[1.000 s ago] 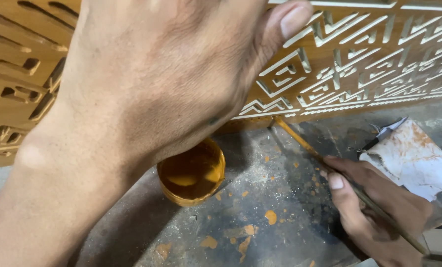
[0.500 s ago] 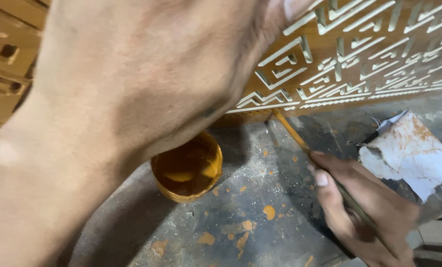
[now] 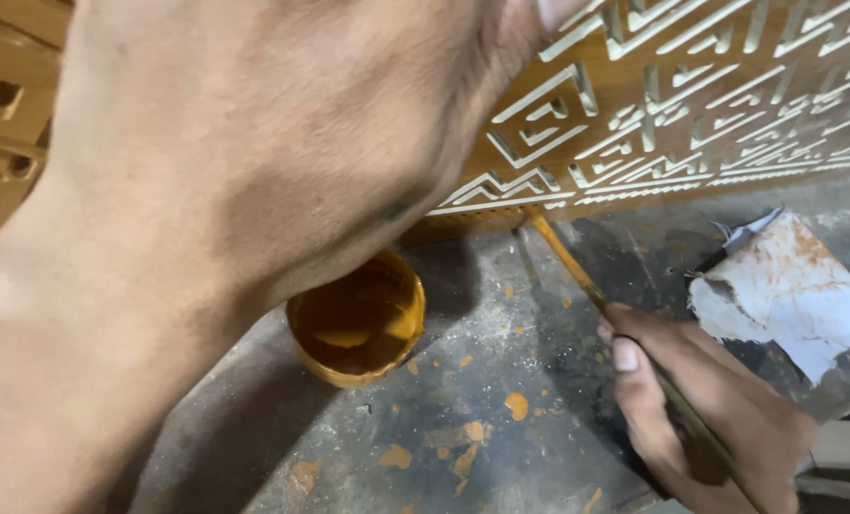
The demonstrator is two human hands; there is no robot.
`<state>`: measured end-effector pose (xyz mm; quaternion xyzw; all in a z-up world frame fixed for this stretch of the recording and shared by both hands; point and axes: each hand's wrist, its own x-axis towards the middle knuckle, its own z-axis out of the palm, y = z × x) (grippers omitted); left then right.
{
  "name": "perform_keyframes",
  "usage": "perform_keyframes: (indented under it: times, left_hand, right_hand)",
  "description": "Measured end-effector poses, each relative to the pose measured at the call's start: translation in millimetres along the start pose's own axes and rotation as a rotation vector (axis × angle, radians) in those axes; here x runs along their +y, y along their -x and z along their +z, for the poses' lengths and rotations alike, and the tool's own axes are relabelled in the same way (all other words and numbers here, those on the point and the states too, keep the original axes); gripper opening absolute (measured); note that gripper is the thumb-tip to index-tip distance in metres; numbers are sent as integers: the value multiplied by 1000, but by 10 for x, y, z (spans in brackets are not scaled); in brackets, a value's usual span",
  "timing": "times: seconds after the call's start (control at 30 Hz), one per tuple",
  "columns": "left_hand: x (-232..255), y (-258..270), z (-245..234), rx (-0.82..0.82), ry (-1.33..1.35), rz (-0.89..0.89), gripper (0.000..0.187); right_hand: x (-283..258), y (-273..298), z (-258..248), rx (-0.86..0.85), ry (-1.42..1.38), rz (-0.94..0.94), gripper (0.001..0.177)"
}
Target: Applying stain to the cutouts and surface of a decorative wooden panel.
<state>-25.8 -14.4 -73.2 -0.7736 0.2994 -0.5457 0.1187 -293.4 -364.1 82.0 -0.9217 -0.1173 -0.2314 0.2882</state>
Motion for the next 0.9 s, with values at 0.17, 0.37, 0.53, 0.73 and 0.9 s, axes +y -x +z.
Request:
perform_keyframes:
  times: [0.17,0.37,0.53,0.73,0.9]
  left_hand:
    - [-46,-1472,-1815,-3,-35,12,16]
    - [-26,-1624,-2132,-10,-98,28,17]
    - [-8,-1682,-2167,-2,-134,44,18]
    - [-90,-1679,-2195,-6,-186,59,19]
    - [-14,-1735,-2201,-7,-187,60,20]
  right_hand:
    - [-13,34,-4,4,19,51,22]
    - [42,33,8,-58,53,102,24]
    - [178,-31,144,-23,17,-11,27]
    - [179,34,171,34,-75,27,25]
    - [139,106,94,0,-132,211,28]
